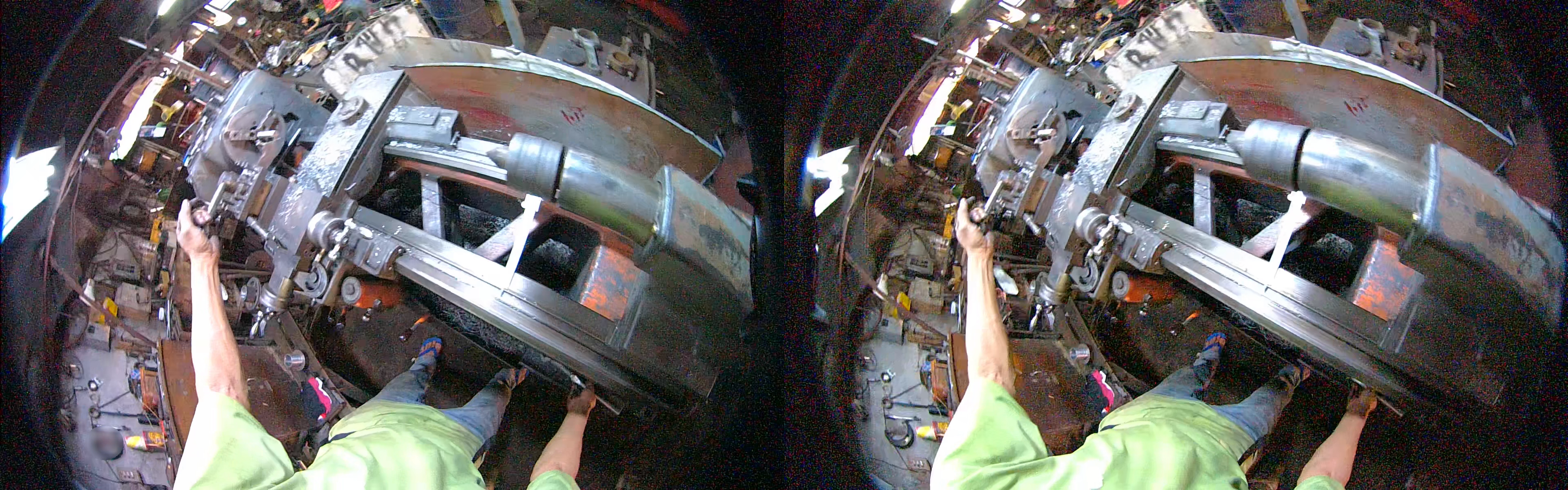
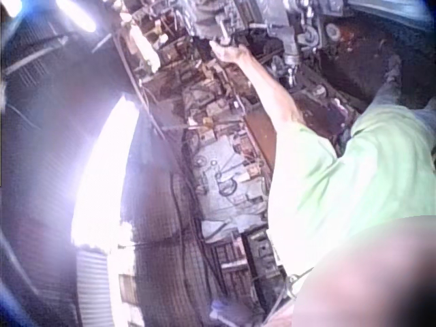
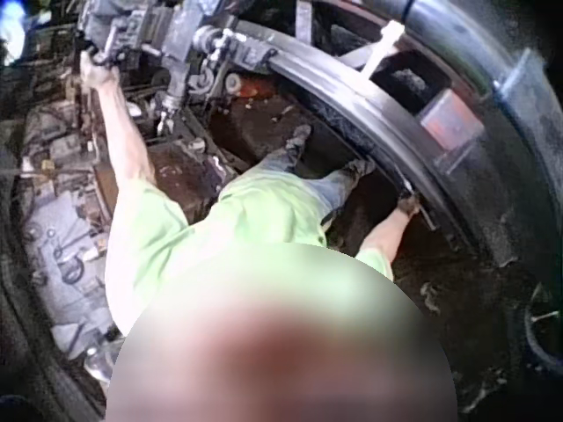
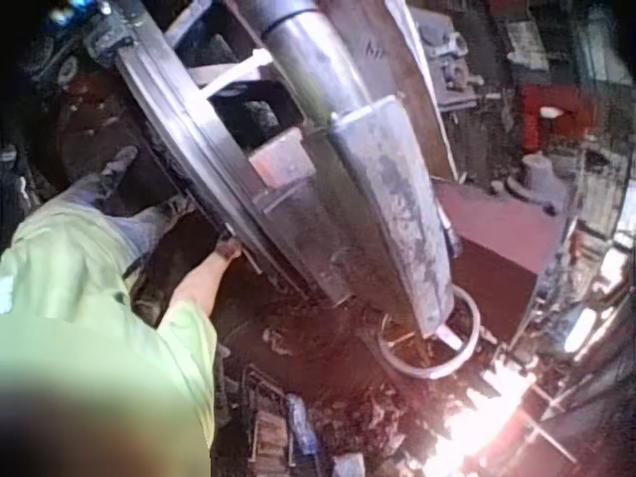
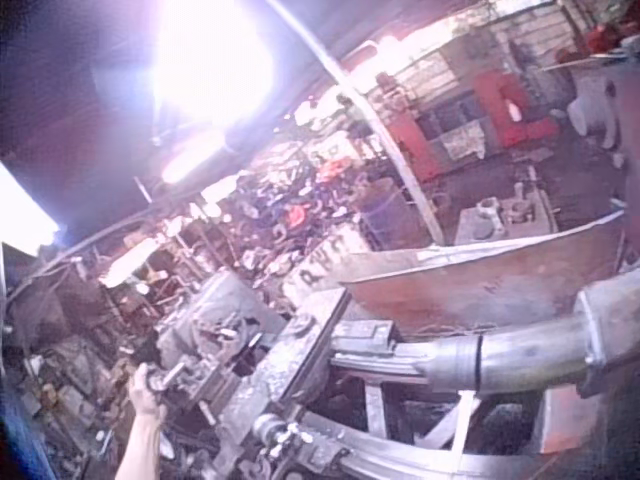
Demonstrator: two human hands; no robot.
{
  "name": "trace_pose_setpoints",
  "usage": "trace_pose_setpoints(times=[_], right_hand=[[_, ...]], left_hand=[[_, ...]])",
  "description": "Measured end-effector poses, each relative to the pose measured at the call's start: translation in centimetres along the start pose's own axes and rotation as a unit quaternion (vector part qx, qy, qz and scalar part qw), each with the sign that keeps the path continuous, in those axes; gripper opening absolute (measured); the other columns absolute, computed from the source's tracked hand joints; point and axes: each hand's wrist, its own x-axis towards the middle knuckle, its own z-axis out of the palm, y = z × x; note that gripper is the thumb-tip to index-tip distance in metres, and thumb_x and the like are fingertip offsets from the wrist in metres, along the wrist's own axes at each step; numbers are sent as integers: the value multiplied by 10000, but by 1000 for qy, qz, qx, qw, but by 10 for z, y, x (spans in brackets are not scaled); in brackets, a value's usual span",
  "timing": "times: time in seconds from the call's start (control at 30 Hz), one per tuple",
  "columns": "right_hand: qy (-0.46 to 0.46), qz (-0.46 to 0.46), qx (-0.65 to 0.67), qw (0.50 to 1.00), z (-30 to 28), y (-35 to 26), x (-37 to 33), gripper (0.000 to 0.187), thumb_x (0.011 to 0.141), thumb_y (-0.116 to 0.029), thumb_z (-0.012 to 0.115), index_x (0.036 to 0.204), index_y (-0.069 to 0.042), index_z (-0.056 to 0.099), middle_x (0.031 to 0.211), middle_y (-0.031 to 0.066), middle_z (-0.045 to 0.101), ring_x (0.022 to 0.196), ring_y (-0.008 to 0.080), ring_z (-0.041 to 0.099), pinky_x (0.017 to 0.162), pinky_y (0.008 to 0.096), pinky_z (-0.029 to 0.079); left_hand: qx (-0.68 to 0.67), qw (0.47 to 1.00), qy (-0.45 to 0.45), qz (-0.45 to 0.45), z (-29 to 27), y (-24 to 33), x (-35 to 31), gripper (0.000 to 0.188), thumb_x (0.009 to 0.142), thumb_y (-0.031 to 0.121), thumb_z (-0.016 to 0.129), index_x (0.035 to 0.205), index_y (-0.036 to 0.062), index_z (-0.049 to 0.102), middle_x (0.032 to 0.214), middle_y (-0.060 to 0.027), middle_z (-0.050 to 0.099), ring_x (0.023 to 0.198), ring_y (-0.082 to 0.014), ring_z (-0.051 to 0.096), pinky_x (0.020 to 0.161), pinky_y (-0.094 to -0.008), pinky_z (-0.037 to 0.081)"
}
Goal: The person operates a metal lathe, adjusting the chuck and tool post, then uses a caliper to measure a metal workpiece. They clean metal shavings with a brush and inspect the setup with a flashlight.
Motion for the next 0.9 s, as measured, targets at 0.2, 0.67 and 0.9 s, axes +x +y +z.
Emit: trace_pose_setpoints(times=[0.2, 0.67, 0.9], right_hand=[[98, -70, -48, 992, -9, -12, -124, 344, 919, -317, 681, 1144, -76, 583, 972, 86, 634, 766, 218, 634, 598, 352, 521], [-304, -486, -371, 730, 156, 64, -580, 346, 802, -196, 796, 1017, 6, 615, 718, 94, 635, 624, 210, 628, 597, 325, 519], [-284, -528, -578, 554, 266, 190, -639, 295, 769, -169, 829, 985, -23, 690, 765, 161, 661, 625, 249, 614, 623, 348, 496]], left_hand=[[-53, 999, -9, 4, 14, 5, -15, 261, 996, 200, 598, 944, -48, 662, 612, -9, 529, 548, -97, 484, 554, -246, 401], [46, 952, -236, 191, -9, -5, -27, 284, 869, 154, 720, 1128, 44, 676, 847, -23, 605, 797, -134, 569, 772, -291, 467], [150, 819, -420, 362, -26, -55, 72, 356, 782, 132, 763, 1124, 90, 674, 936, -106, 674, 875, -276, 638, 851, -391, 495]])
